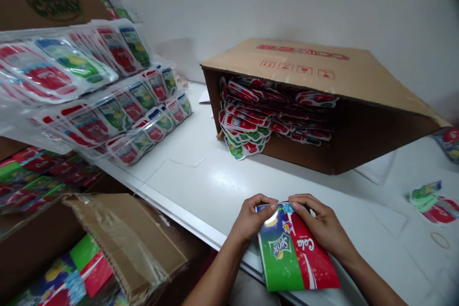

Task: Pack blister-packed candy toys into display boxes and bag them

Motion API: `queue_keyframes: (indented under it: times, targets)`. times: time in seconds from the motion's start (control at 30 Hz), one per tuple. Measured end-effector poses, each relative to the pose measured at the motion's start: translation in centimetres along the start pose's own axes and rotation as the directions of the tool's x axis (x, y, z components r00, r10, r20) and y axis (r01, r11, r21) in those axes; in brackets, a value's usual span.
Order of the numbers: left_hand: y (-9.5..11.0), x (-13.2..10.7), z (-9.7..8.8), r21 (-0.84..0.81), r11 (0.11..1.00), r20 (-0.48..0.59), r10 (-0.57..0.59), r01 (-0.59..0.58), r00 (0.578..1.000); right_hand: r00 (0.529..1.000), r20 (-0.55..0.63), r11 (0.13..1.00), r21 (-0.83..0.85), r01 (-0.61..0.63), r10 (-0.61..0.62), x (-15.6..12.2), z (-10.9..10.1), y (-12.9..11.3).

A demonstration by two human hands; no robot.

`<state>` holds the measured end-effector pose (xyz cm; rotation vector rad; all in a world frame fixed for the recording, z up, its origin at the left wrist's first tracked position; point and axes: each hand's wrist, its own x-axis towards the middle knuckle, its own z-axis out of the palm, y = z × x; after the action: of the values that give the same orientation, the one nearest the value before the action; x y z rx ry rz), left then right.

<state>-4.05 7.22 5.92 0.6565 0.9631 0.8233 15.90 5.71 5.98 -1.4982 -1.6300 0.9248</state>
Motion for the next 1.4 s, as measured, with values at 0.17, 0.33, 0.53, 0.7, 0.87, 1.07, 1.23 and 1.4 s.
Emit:
queue_keyframes:
  times: [0.17, 0.33, 0.53, 0.7, 0.87, 1.07, 1.23, 1.4]
  targets:
    - [-0.1, 0.1, 0.4, -0.017, 0.999, -0.046, -0.051, 0.05, 0.998, 0.999, -0.033, 0.998, 0.059, -0.035, 0.037, -0.2, 0.6, 0.1]
    - [-0.4, 0.1, 0.2, 0.021, 0.999, -0.049, -0.031, 0.033, 0.998, 0.999, 0.006, 0.993, 0.108, -0.039, 0.039, -0.1, 0.7, -0.3]
    - [-0.5, 0.1, 0.3, 0.053, 0.999, -0.058, -0.005, 0.008, 0.998, 1.0, 0.013, 0.997, 0.078, -0.021, 0.02, 0.2, 0.9, -0.1]
    - [-0.6, 0.1, 0.2, 0.016, 0.999, -0.058, -0.029, 0.03, 0.998, 0.985, 0.044, 0.96, 0.221, -0.171, 0.166, -0.4, 1.0, 0.4]
    - [-0.7, 0.0, 0.1, 0.023, 0.999, -0.043, -0.045, 0.046, 0.998, 0.967, -0.029, 0.923, 0.307, -0.234, 0.254, -1.4, 0.7, 0.9]
    - [-0.4, -0.3, -0.2, 0.052, 0.998, 0.002, -0.033, 0.032, 0.999, 0.965, -0.078, 0.935, 0.276, -0.222, 0.252, -1.8, 0.9, 1.0]
    - [-0.5, -0.2, 0.0, 0.028, 0.999, -0.004, -0.037, 0.037, 0.999, 0.945, -0.028, 0.891, 0.343, -0.297, 0.326, -1.3, 0.9, 0.6]
    - [-0.7, 0.3, 0.5, 0.008, 0.998, -0.101, -0.057, 0.058, 0.993, 0.941, -0.009, 0.882, 0.35, -0.315, 0.339, -0.4, 0.9, 0.6]
